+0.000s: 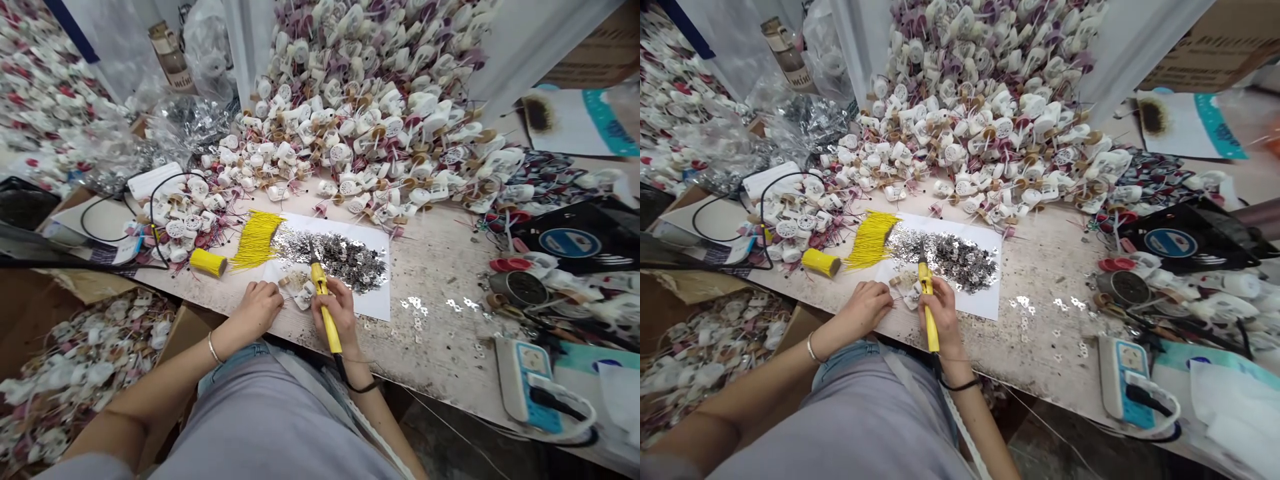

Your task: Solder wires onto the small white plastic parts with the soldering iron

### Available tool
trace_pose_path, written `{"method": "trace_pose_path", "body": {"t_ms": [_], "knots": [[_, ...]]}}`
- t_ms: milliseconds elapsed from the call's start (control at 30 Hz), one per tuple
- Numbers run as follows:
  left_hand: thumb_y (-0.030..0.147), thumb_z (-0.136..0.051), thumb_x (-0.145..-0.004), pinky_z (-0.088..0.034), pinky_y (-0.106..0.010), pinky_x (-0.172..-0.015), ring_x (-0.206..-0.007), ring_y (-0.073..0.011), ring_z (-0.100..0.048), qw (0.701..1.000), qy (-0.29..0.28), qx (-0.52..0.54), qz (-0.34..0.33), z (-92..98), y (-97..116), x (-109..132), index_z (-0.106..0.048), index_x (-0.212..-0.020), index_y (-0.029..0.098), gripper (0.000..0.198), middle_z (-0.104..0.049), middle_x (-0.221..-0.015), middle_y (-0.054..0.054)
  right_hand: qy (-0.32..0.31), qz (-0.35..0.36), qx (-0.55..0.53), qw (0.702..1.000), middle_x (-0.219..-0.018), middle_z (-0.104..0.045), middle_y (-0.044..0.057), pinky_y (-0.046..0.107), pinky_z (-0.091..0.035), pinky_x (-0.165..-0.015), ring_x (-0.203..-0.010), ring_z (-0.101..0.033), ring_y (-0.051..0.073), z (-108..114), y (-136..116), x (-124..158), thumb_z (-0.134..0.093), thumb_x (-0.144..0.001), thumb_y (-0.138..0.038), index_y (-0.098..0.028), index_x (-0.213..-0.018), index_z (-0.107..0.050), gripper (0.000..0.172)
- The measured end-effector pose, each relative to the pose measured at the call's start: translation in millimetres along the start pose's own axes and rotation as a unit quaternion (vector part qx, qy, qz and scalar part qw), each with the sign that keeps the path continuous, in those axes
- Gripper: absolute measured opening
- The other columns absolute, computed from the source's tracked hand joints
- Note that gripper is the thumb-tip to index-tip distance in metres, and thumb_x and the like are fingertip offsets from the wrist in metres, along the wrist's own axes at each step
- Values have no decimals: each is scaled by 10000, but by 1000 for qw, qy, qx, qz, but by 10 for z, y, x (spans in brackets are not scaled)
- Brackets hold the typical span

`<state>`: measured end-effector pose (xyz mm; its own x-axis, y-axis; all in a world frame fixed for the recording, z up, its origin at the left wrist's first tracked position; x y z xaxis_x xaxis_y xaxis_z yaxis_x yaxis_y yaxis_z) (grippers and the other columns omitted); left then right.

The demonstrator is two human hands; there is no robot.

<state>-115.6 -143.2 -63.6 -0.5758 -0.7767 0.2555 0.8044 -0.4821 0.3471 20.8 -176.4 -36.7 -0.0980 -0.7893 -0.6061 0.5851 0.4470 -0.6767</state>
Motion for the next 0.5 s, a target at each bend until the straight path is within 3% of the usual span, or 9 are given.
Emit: {"method": "trace_pose_path", "body": {"t_ms": [133, 200, 267, 400, 433, 500], "knots": [[187, -475, -894, -392, -388, -876, -931, -219, -555, 984, 39, 173, 0, 27, -21, -3, -592, -894, 166, 119, -644, -925, -71, 28, 15, -9, 999, -1190, -492, 50, 289, -597, -796, -1035, -607, 171, 63, 63, -30, -580, -752, -12, -209, -813, -578, 206], [247, -501, -883, -405, -348, -860, -950, -206, -559, 941, 80, 326, 36, 38, -125, 1, -577, -893, 173, 107, -646, -962, -68, 32, 23, -11, 999, -1190, -492, 47, 285, -599, -791, -1036, -609, 173, 104, 78, -39, -578, -752, -7, -212, -819, -579, 215], [363, -563, -848, -422, -300, -790, -868, -178, -575, 859, 92, 495, 94, -79, -245, -10, -562, -865, 172, 192, -659, -915, -59, 25, 27, -12, 999, -1188, -491, 45, 294, -600, -797, -1035, -611, 174, 128, 73, -40, -576, -752, -7, -214, -823, -582, 219], [476, -766, -644, -375, -220, -598, -594, -88, -517, 637, 37, 743, 202, -488, -233, -34, -513, -806, 159, 436, -641, -712, -8, 41, -22, -31, 998, -1185, -472, 54, 348, -597, -818, -1084, -574, 203, 179, 56, -5, -678, -704, -74, -211, -801, -542, 217], [463, -799, -605, -362, -209, -577, -576, -77, -512, 603, 28, 768, 215, -539, -197, -37, -511, -804, 156, 465, -638, -702, -2, 46, -50, -54, 996, -1193, -463, 58, 354, -598, -813, -1099, -564, 209, 169, 68, 12, -706, -693, -107, -212, -805, -529, 234], [442, -831, -572, -367, -200, -571, -575, -70, -526, 579, 26, 785, 219, -554, -143, -49, -522, -802, 148, 485, -643, -702, -2, 49, -112, -105, 987, -1205, -457, 67, 353, -597, -803, -1107, -562, 206, 102, 99, 50, -719, -706, -166, -213, -806, -515, 233]]}}
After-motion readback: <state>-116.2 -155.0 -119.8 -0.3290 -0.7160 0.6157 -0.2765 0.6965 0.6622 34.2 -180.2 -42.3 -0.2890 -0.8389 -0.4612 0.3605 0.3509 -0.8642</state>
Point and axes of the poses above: each hand's wrist, its own x-axis away from the middle knuckle, its own z-axis out of the back of the hand, y = z × x, the point moved 10 cm from there along -x, towards the middle knuckle
